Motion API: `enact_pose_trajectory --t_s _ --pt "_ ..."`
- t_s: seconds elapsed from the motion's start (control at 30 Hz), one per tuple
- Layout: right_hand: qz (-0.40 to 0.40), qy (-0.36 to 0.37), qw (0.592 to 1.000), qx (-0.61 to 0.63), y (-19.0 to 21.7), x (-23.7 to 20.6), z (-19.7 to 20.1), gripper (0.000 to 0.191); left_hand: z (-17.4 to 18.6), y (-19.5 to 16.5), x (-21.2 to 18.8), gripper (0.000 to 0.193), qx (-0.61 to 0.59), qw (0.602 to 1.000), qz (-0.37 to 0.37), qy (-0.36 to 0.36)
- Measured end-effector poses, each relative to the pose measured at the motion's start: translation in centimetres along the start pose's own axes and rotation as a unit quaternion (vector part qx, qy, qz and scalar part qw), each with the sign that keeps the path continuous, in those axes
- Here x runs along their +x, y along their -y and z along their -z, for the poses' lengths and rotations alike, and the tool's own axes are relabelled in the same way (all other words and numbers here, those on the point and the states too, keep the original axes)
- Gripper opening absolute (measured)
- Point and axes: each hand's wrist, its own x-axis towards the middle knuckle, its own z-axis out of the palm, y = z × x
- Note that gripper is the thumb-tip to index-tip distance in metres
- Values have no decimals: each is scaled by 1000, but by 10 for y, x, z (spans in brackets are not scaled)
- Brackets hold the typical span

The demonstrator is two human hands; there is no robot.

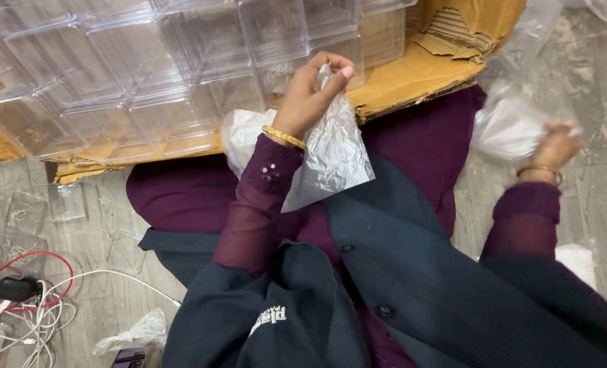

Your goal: The person sits on the floor and unpacks clear plastic boxes from plastic bags, pulling each box out and placing it onto a large stack of boxes in front of them. They open and empty bags one at a time and arrange the boxes on the pile.

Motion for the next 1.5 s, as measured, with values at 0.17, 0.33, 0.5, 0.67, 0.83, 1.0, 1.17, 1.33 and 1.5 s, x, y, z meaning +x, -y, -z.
enact_pose_trajectory --t_s 0.17,0.33,0.5,0.67,0.83,1.0,1.17,1.33,1.5 --pt "-128 174 951 221 -6 21 -22 61 -4 0 1 29 19 1000 23 -1" --pt "-25 241 922 302 31 -8 -70 66 -7 -7 -4 41 107 992 -27 -56" --pt "114 281 941 149 76 -129 -125 61 -19 -18 -7 48 208 966 -38 -148" --pt "91 576 805 108 109 -223 -173 69 -24 -25 -8 51 189 964 -70 -176" --pt "-60 536 838 83 122 -240 -194 35 -16 -22 -15 46 223 947 -67 -221" --pt "-58 545 836 34 126 -245 -182 35 -12 -15 -18 40 339 898 -86 -267" --pt "27 522 851 -44 124 -250 -194 20 0 -10 -25 30 186 956 -85 -213" --pt "-5 516 856 -23 138 -256 -195 20 12 -10 -33 22 184 957 -92 -203" --pt "10 517 848 -115 142 -273 -207 31 4 -13 -33 24 281 926 -42 -248"
